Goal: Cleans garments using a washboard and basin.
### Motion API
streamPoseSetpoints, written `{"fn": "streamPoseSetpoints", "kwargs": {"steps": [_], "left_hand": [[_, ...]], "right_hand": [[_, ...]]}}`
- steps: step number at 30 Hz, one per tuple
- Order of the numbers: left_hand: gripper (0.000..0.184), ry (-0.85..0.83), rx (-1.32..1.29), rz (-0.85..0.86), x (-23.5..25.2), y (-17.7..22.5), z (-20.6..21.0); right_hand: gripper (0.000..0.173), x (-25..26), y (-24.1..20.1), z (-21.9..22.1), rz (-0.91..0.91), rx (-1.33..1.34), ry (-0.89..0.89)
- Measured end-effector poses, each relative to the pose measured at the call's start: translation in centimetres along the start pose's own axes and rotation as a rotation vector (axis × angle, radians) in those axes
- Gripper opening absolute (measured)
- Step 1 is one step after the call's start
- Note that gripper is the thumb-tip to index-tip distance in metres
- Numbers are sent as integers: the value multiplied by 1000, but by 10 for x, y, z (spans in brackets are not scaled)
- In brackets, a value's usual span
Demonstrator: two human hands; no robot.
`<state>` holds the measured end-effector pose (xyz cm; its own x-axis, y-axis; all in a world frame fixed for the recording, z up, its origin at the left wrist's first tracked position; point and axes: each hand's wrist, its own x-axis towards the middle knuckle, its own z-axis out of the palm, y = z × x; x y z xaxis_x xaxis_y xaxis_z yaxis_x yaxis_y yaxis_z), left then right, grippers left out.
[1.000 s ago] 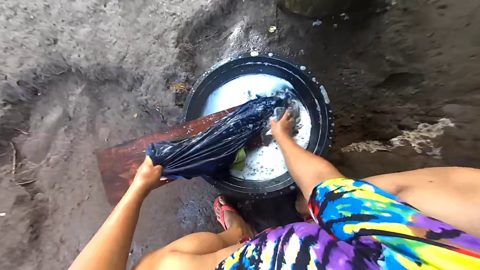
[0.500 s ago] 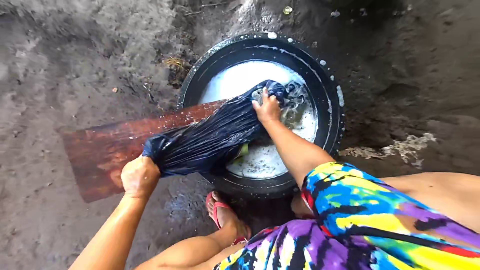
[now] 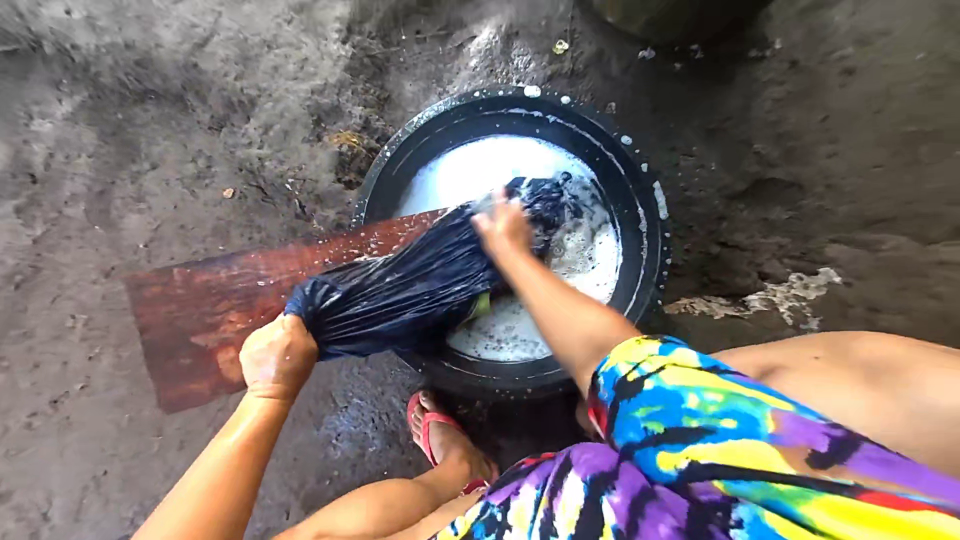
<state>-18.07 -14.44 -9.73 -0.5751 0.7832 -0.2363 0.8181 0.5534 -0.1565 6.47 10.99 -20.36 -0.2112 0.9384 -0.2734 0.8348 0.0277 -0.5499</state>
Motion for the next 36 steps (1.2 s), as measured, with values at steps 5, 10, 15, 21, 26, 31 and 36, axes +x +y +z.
{"fn": "streamPoseSetpoints", "kwargs": {"steps": [5,10,15,21,26,31,36], "left_hand": [[23,-22,27,-18,-2,6,-1],[21,-33,50,7,-3,9,-2],[17,49,83,82,1,12,-2],[16,-125,163,14,-1,21,-17],[15,-56,193,67,-1,21,-14],[16,-105,246,58,-1,24,-15],[13,-135,241,65,-7,24,-21]], "right_hand": [[73,-115,-108,45,-513,107,-319],[70,2,16,-2,-135,11,-83],[80,-22,-14,10,-61,66,-53],[70,-89,-53,24,-426,111,-290],[77,5,66,-12,80,31,-22],[76,-111,-69,40,-366,131,-261],[70,-75,-20,14,-347,113,-254]]}}
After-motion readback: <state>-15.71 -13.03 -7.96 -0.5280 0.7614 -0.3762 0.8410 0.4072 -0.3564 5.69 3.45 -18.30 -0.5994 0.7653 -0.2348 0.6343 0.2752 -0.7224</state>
